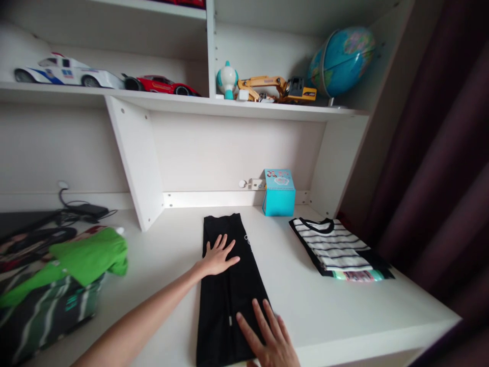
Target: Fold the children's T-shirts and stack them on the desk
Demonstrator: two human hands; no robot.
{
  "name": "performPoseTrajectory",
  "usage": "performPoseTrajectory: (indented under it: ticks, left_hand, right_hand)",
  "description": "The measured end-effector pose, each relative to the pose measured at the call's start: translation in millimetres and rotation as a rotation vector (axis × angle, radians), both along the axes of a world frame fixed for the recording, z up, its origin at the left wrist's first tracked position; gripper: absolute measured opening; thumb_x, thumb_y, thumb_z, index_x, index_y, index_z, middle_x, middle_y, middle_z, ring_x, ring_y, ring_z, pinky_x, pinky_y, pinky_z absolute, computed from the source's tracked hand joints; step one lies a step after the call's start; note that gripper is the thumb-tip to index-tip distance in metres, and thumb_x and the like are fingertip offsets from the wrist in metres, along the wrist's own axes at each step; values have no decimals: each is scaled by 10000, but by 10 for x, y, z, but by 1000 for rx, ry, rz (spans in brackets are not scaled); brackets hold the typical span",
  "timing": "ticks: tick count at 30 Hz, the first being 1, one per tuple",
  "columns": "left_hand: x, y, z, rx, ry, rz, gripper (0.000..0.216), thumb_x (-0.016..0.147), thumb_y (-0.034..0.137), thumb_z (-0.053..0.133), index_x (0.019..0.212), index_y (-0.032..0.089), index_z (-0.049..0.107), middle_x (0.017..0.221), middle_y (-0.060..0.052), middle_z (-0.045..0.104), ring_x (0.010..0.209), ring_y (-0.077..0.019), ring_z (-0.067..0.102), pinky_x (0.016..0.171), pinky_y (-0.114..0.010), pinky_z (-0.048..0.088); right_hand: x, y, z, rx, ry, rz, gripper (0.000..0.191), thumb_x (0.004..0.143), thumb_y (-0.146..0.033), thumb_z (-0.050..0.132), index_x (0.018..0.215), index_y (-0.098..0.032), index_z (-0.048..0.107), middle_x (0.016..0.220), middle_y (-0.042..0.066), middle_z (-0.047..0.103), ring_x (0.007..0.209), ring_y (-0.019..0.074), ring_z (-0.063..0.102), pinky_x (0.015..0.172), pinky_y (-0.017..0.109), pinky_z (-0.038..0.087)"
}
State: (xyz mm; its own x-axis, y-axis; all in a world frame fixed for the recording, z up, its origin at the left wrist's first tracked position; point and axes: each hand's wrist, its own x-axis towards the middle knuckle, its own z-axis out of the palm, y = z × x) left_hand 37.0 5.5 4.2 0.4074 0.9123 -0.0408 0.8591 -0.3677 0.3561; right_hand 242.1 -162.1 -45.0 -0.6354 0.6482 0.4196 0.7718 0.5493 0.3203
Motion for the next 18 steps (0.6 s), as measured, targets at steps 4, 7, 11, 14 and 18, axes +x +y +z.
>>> performPoseTrajectory:
  ticks: [4, 7, 11, 14, 18]
  left_hand:
    - [-46, -611, 233, -165, 13, -114, 868, 702, 755, 355, 1399, 257, 217, 1469, -119, 49, 1321, -370, -51, 991, -649, 22]
    - [-65, -1200, 324, -241, 41, -253, 941, 644, 768, 434, 1406, 286, 166, 1468, -100, 36, 1316, -383, -27, 1002, -640, 84]
    - [-115, -1810, 92, -86, 49, -363, 997, 640, 543, 654, 1415, 279, 86, 1458, -110, 11, 1311, -393, -15, 1021, -617, 141]
    - [-180, -2005, -103, 70, 111, -355, 839, 747, 274, 620, 1412, 297, 109, 1454, -121, 99, 1311, -383, 88, 1015, -596, 209]
    - [-310, -2128, 0, 200, 81, -481, 610, 832, 133, 493, 1378, 290, 270, 1349, -99, 415, 1241, -291, 366, 985, -416, 364]
  right_hand:
    - [-6, -99, 70, -198, 73, -62, 784, 661, -137, 568, 1361, -337, 278, 1346, 113, 365, 1171, 346, 397, 815, 442, 502]
    - [62, -164, 147, -314, 102, -55, 793, 633, -9, 450, 1343, -334, 314, 1360, 69, 350, 1207, 301, 356, 877, 401, 477]
    - [200, -240, 235, -428, 158, -36, 798, 624, 55, 347, 1345, -286, 314, 1367, 33, 352, 1244, 219, 316, 953, 320, 424]
    - [252, -311, 312, -526, 229, -51, 711, 668, 32, 375, 1317, -259, 376, 1352, 34, 369, 1247, 215, 317, 977, 321, 396]
    - [302, -493, 564, -713, 302, 63, 462, 775, -193, 537, 1229, -279, 517, 1225, 28, 528, 1140, 240, 479, 936, 287, 439]
